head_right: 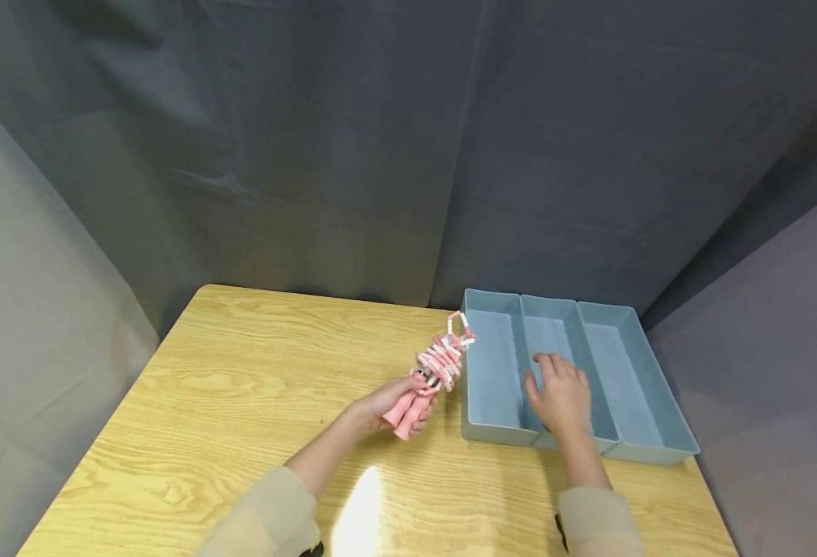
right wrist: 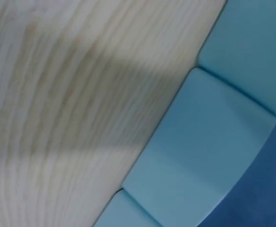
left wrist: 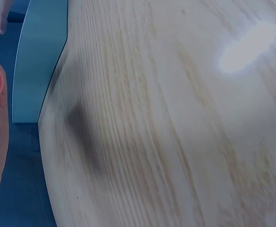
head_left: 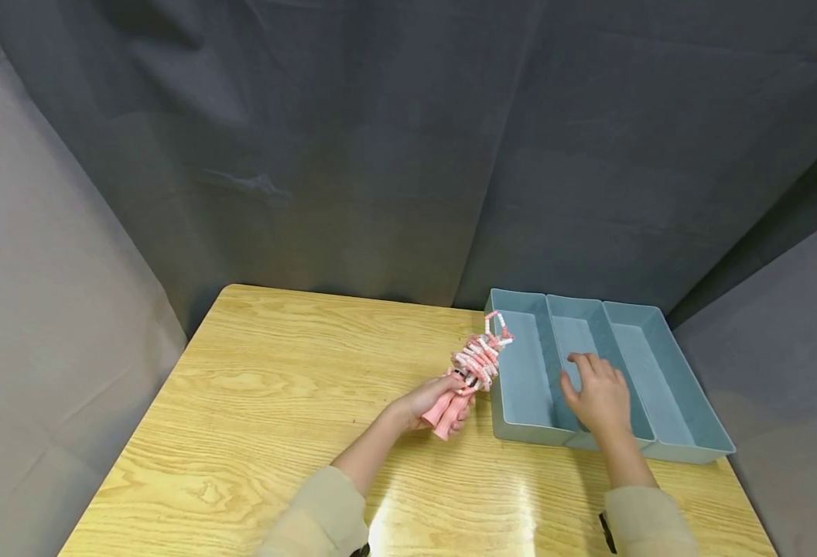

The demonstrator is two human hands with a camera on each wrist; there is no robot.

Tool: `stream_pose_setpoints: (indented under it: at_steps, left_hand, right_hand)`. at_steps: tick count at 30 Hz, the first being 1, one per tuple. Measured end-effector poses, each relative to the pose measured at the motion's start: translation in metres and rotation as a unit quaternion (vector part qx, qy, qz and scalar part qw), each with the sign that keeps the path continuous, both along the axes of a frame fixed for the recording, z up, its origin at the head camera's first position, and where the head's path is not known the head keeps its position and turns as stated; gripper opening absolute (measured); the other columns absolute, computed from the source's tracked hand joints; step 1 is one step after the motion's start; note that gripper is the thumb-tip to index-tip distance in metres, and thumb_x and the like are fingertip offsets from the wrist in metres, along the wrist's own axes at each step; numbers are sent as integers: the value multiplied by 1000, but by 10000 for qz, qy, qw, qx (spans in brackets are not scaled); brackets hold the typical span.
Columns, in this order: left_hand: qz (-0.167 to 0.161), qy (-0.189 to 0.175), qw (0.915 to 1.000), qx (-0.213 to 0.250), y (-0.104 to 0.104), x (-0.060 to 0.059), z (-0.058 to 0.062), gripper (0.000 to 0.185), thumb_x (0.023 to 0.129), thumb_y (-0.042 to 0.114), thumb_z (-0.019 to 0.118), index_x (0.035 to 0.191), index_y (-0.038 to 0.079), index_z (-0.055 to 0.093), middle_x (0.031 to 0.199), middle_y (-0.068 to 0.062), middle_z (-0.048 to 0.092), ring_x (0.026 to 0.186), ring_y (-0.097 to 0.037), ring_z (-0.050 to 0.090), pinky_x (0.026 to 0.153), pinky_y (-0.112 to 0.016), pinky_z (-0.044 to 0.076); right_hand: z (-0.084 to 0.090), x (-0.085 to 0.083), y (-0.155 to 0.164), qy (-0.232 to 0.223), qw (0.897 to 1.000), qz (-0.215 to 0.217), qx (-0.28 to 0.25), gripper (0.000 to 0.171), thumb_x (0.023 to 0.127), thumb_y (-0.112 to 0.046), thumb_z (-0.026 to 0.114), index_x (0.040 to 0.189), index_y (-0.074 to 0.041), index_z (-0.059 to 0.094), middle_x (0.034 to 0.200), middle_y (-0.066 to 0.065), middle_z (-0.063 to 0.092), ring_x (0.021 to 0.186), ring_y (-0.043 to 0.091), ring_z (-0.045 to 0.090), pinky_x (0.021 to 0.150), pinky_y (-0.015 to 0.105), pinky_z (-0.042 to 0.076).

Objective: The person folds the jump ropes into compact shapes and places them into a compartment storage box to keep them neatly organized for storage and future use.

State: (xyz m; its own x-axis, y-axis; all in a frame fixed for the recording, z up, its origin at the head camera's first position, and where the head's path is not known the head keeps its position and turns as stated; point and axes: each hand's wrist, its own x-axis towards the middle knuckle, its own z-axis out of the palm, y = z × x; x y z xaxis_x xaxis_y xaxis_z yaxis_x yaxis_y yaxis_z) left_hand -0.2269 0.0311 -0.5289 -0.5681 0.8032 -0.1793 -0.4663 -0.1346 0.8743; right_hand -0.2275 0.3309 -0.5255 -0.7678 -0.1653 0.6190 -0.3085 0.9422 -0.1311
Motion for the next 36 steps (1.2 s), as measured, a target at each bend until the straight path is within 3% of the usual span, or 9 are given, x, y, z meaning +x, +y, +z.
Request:
stream_pose_setpoints:
  at_steps: [5, 15, 22, 30, 36]
  left_hand:
    - [-69, -86, 9998, 146, 12, 2, 11, 25, 91, 24, 27, 86, 6, 45, 64, -1, 46, 52, -11, 44, 51, -23, 41]
    - [233, -451, 9987, 99, 41, -13, -7, 29, 92, 31, 26, 86, 7, 41, 63, 0, 44, 50, -10, 42, 49, -22, 39]
    - [645, -452, 9969, 82, 56, -20, -10, 30, 91, 33, 28, 86, 9, 44, 63, 0, 45, 51, -11, 45, 49, -24, 42]
    - [1031, -348, 9940, 88, 70, -24, -9, 26, 89, 31, 31, 84, 10, 44, 61, -1, 46, 50, -13, 47, 49, -25, 44]
    - [1174, -475, 9919, 120, 80, -26, -7, 25, 88, 30, 31, 83, 9, 44, 61, -2, 45, 50, -13, 45, 48, -25, 44]
  right_hand:
    - [-7, 4, 8, -481, 9986, -199, 80, 33, 78, -22, 63, 104, -3, 56, 99, 16, 58, 86, 37, 53, 68, 50, 39]
    - [-17, 10, 14, -1263, 9908, -464, 142, 38, 81, -31, 61, 106, -3, 53, 102, 19, 56, 90, 40, 52, 71, 54, 38]
    - [-23, 11, 11, -1732, 9833, -542, 133, 39, 83, -34, 58, 107, -3, 53, 104, 19, 55, 95, 40, 51, 75, 56, 37]
    - [-31, 10, 8, -1870, 9807, -551, 144, 40, 83, -36, 59, 105, -3, 54, 99, 17, 56, 91, 38, 53, 71, 54, 39]
    - [-34, 10, 8, -1972, 9788, -555, 63, 39, 81, -33, 61, 106, -3, 54, 100, 18, 57, 92, 37, 53, 73, 55, 38]
